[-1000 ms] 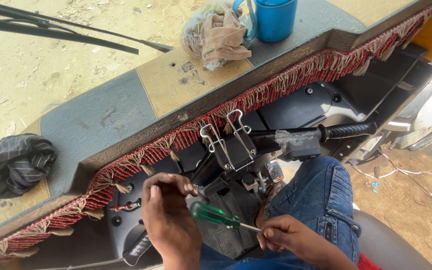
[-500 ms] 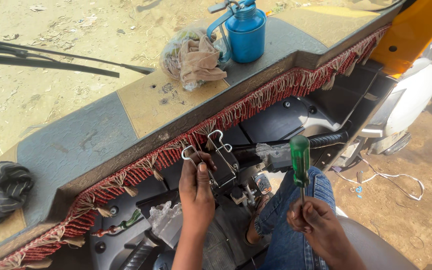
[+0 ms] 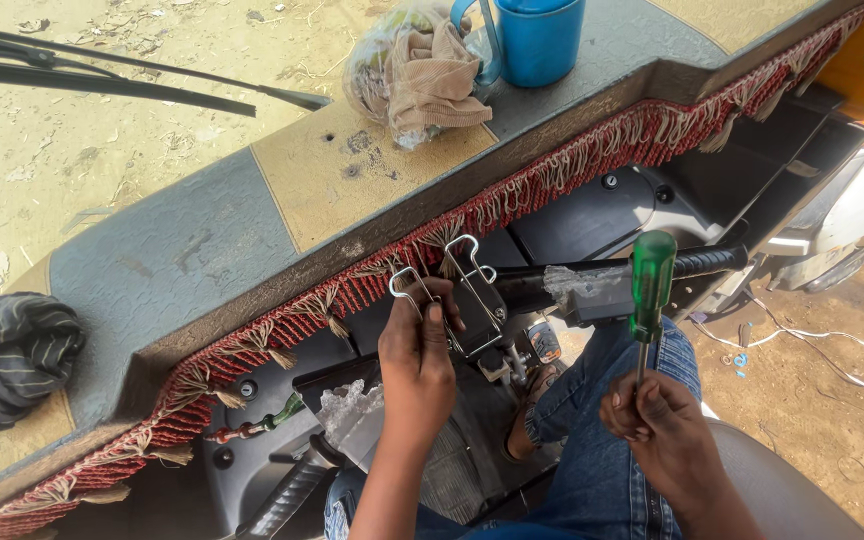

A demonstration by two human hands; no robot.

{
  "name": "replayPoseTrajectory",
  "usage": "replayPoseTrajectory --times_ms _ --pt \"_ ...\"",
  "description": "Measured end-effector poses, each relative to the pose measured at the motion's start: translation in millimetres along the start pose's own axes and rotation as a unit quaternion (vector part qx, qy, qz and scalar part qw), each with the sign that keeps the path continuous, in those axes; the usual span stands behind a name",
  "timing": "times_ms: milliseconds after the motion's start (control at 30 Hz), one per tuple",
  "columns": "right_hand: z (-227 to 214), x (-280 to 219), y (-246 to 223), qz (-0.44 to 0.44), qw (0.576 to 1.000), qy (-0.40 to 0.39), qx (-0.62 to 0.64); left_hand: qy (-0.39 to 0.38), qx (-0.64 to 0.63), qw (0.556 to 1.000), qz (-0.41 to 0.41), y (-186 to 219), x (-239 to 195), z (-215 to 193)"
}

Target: The person uses a green screwdriver to tighten a screw on the scooter's handlebar assembly. They then wipe the area with a cloth and continue adjusting the handlebar components with the screwdriver.

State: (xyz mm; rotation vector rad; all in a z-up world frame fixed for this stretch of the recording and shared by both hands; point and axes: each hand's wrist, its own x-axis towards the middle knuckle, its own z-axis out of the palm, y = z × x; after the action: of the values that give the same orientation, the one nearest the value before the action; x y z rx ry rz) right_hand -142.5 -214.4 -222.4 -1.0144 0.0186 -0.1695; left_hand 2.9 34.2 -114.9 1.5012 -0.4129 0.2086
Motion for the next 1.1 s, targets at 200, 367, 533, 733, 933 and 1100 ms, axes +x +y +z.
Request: replayPoseTrajectory --times_ms 200,367,533,733,933,1100 --pt "8 9 -2 -0.006 0.999 -0.022 0.024 -0.026 -0.124 0.989 -0.075 -19 -11 5" --pt "21 14 -3 -0.018 0.996 -0.06 0.07 -0.031 -0.025 0.992 -0.119 -27 -10 7" --pt "28 15 -6 -0.031 0.997 -0.051 0.048 -0.02 0.027 0.992 -0.124 -18 -11 7" --pt "30 34 -17 -0.051 0.997 -0.05 -0.012 -0.006 0.009 0.997 -0.079 -17 -12 5" --pt "69 70 -59 -0.133 0.967 -0.029 -0.217 0.198 0.172 0.962 0.079 10 -38 4" --pt "134 91 -94 -0.294 0.841 -0.106 -0.442 0.102 0.043 0.988 0.11 43 -49 -38"
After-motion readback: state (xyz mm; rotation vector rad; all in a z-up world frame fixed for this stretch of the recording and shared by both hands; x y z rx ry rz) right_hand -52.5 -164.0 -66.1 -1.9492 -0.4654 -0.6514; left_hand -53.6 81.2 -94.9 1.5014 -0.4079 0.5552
